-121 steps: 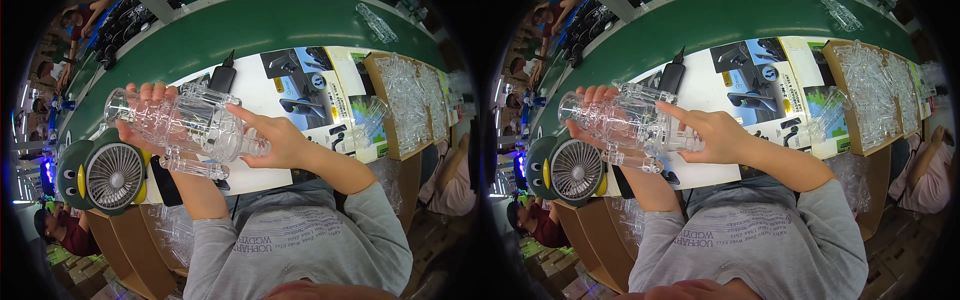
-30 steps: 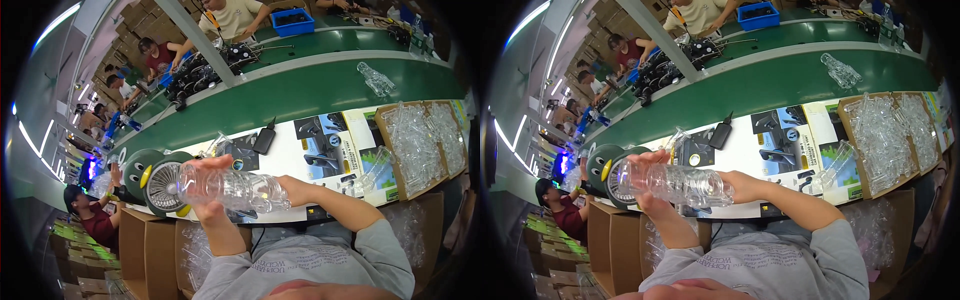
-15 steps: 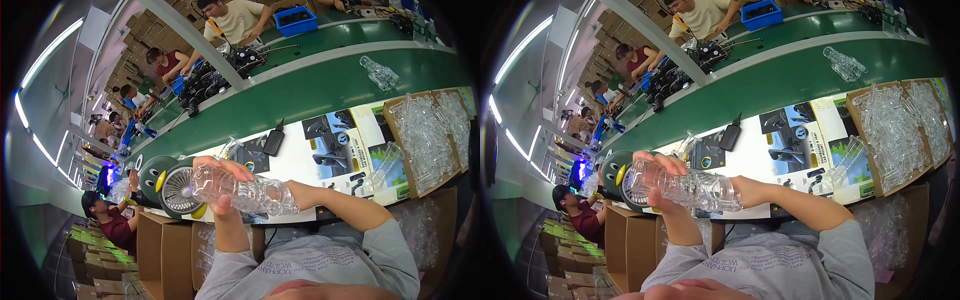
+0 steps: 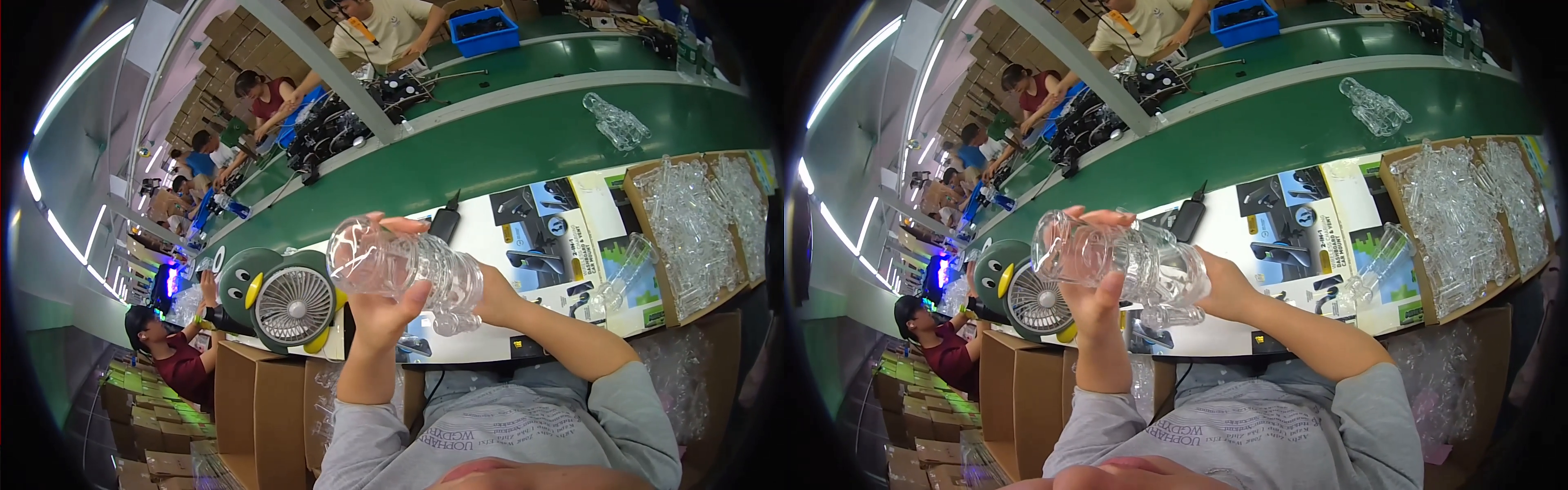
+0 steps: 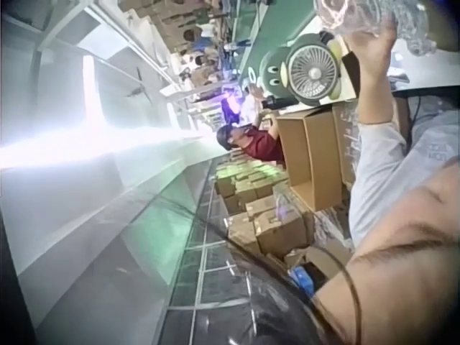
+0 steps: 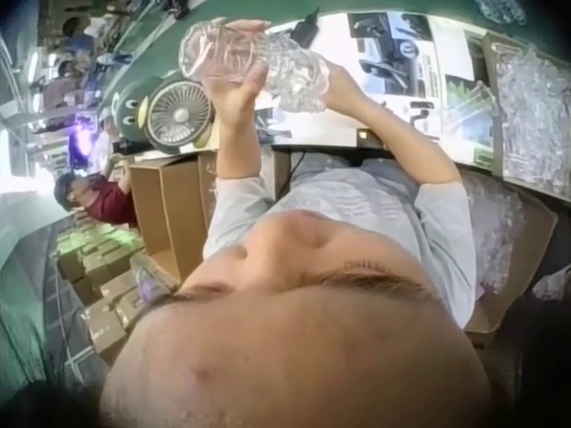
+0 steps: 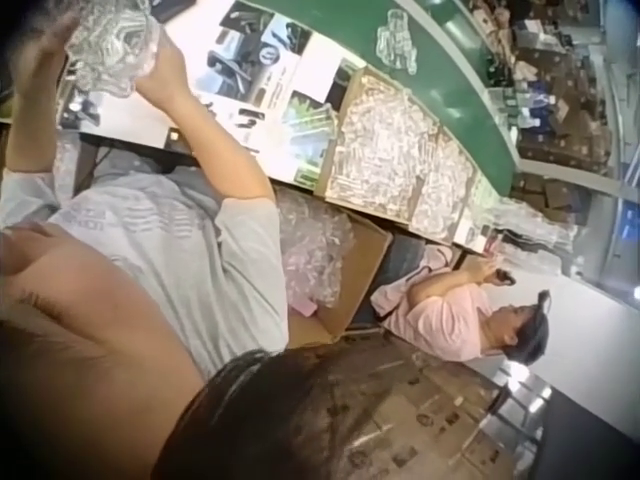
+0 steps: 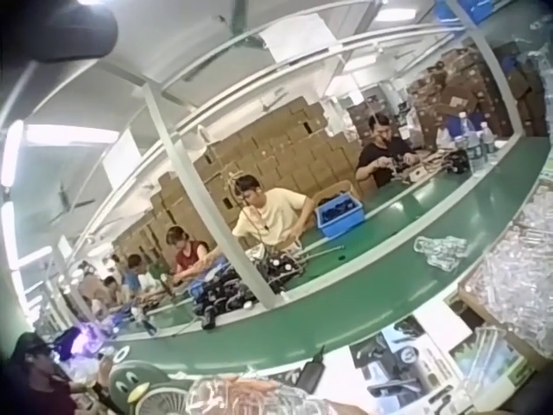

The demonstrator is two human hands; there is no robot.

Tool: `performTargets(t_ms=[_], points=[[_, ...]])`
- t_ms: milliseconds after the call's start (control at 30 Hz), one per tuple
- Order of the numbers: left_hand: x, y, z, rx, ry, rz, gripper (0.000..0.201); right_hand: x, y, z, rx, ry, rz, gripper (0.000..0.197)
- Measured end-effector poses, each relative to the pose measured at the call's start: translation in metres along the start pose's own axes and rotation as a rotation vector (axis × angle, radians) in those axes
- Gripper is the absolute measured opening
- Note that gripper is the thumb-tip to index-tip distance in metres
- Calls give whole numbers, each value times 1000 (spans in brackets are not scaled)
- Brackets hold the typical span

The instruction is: Assembling clear plastic components on an assembly line, including applying a substance from a squeeze bottle and bagging parts.

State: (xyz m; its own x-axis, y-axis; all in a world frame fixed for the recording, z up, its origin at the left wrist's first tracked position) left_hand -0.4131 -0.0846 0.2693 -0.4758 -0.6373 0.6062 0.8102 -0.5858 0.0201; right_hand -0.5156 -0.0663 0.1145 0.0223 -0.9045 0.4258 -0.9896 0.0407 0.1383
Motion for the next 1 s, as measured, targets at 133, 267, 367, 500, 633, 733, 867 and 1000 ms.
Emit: performTargets(t_ms=[133,267,367,500,633,733,867,1000], points=[[38,10,-1,111,-113,29,73,7,20,-14,-227,71,202,70],[107,23,-6,599,-364,118,58,7,29,-16,-327,186,333,60],[159,35,-63,981,-183,31,53,9,28,-15,-393,234,321,51],[179,51,-162,1316,-21,-288,53,6,15,-3,-452,224,208,35],[164,73,-247,1624,206,-483,57,5,8,-3,-553,385,205,32],[151,79,-285,1662,306,-537,61,5,4,0,-571,394,204,31],[145,82,-316,1639,442,-600,65,4,0,3,-575,379,163,33],[145,82,-323,1679,445,-653,65,6,0,5,-582,376,144,35]])
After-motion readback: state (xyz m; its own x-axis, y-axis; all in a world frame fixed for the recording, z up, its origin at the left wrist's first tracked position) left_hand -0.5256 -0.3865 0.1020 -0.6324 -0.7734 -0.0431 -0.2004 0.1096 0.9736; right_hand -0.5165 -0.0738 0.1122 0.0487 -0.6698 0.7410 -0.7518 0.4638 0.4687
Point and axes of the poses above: each hand's wrist, its own x-axis towards the middle knuckle, its own y-axis out of the back of the hand, z = x × y, the point moved 5 cm from there along x, towards the middle knuckle, and after that the axes turned 4 degrees about y, right-handed, at the moved point
